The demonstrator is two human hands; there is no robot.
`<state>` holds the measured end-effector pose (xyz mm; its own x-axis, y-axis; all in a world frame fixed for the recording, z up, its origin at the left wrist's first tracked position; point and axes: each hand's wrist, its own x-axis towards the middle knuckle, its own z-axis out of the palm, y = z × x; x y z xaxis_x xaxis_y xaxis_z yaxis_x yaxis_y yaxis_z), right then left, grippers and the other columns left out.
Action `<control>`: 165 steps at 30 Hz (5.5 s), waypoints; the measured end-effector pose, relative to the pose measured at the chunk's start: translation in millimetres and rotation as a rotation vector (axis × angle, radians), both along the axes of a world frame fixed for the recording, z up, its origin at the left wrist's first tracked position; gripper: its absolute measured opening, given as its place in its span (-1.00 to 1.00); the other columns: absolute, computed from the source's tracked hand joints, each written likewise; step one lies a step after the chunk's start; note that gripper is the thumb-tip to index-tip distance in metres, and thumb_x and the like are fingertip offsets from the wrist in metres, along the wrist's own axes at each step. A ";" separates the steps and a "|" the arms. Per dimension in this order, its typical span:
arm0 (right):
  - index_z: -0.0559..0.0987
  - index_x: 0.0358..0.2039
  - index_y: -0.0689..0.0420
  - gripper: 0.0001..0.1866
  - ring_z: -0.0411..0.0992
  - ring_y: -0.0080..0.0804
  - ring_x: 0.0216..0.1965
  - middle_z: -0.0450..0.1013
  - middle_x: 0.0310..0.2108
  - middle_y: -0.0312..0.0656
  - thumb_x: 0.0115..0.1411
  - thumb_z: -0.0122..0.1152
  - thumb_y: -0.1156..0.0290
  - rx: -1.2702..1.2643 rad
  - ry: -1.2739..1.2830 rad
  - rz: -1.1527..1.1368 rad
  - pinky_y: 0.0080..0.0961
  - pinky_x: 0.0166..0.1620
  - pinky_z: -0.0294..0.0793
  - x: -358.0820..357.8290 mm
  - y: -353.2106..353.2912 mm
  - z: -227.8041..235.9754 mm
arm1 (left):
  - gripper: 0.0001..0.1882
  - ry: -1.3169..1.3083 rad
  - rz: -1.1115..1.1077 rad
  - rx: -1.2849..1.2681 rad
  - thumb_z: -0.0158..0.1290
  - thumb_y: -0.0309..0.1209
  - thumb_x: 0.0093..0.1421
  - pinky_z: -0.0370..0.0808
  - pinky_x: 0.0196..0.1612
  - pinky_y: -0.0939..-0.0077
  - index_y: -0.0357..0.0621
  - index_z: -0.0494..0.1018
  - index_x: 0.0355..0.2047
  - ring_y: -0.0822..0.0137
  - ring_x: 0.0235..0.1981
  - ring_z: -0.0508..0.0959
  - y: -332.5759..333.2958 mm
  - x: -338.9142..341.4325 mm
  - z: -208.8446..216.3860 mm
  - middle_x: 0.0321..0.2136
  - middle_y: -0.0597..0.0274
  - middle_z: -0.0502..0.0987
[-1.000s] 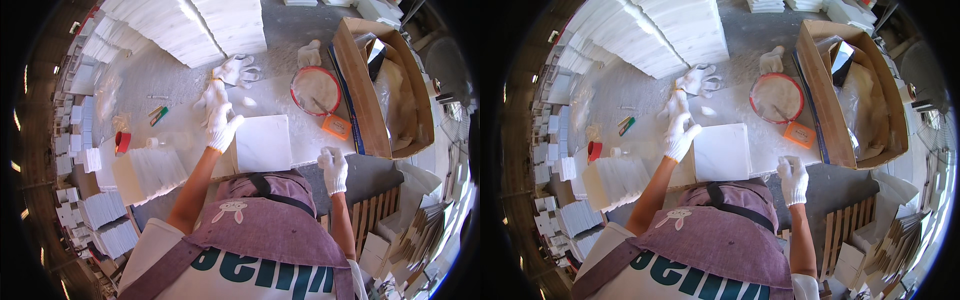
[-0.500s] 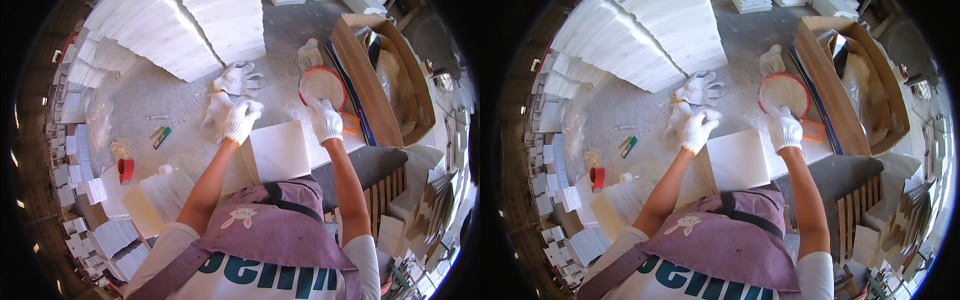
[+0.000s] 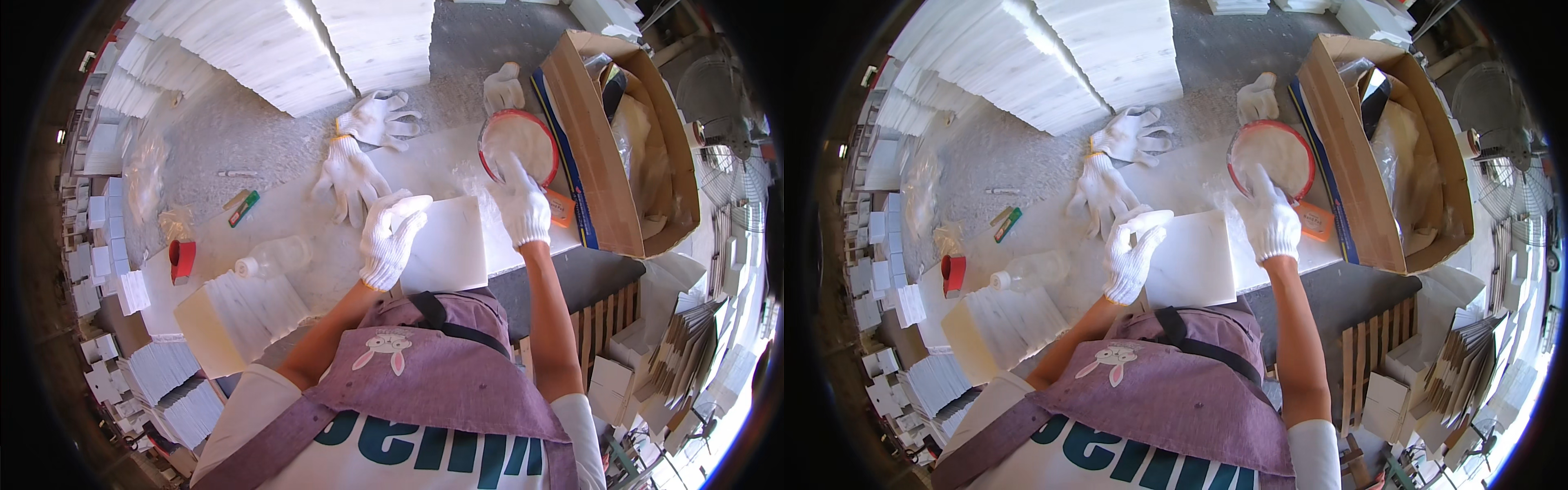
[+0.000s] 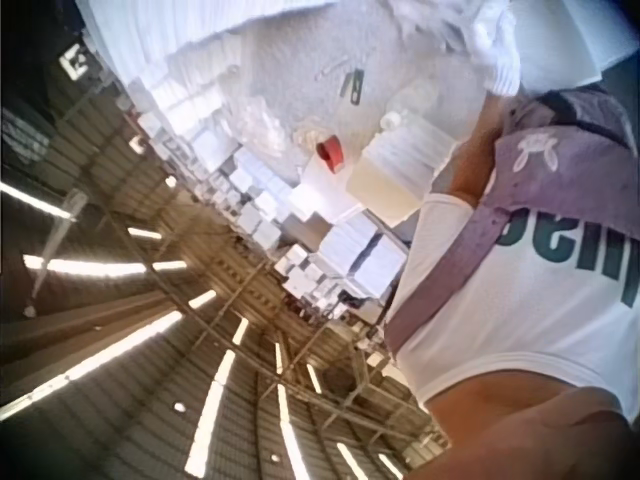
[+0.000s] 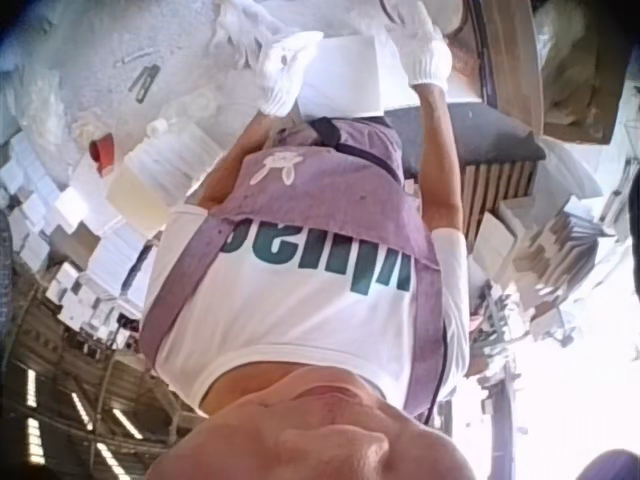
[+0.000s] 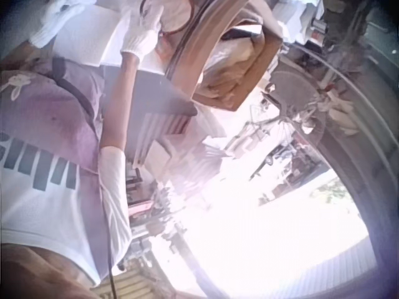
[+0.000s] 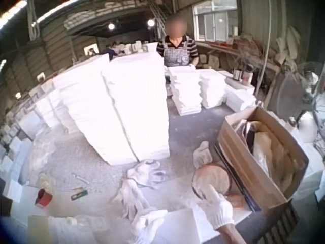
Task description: The person uses a utility knife to trim the edges of white foam sheets on a workbench. They repeatedly pick up sheets, cut along the edges, and place the trimmed pieces into a cardboard box. Another worker is visible in the background handling similar foam sheets.
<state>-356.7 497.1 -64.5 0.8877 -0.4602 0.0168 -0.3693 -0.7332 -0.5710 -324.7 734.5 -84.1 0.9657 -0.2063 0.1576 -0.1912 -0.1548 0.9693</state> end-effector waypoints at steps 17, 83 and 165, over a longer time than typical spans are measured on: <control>0.48 0.13 0.34 -0.57 0.52 -0.51 -0.30 0.52 -0.28 -0.18 0.30 0.16 0.40 0.949 -0.211 -0.365 -0.57 -0.21 0.60 -56.8 -5.3 -9.5 | -0.64 0.052 -0.004 -0.134 0.23 -0.69 0.07 0.51 -0.02 0.51 -0.23 0.56 -0.09 0.32 -0.08 0.53 -1.4 -2.3 -13.3 -0.11 0.17 0.54; 0.56 0.06 0.28 -0.65 0.43 -0.64 -0.46 0.49 -0.43 -0.26 0.28 0.18 0.48 0.913 -0.158 -0.525 -0.67 -0.43 0.46 -110.1 68.1 -1.8 | -0.59 0.029 -0.112 0.024 0.16 -0.61 0.22 0.53 -0.02 0.55 -0.27 0.37 0.07 0.41 -0.10 0.54 5.0 -16.1 -15.8 -0.10 0.18 0.52; 0.42 0.14 0.18 -0.63 0.53 -0.39 -0.26 0.47 -0.23 -0.22 0.33 -0.02 0.53 1.461 -0.302 -0.248 -0.35 -0.16 0.64 -103.1 51.1 21.9 | -0.66 0.044 -0.004 0.177 0.18 -0.21 0.24 0.50 -0.23 0.23 -0.16 0.36 -0.18 0.11 -0.30 0.57 -11.9 9.0 -19.5 -0.34 0.05 0.55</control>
<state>-459.8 548.2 -42.6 0.8343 -0.3663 -0.4120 -0.1338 0.5906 -0.7958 -315.8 722.5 -103.6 0.9700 -0.2309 0.0760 -0.1500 -0.3226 0.9346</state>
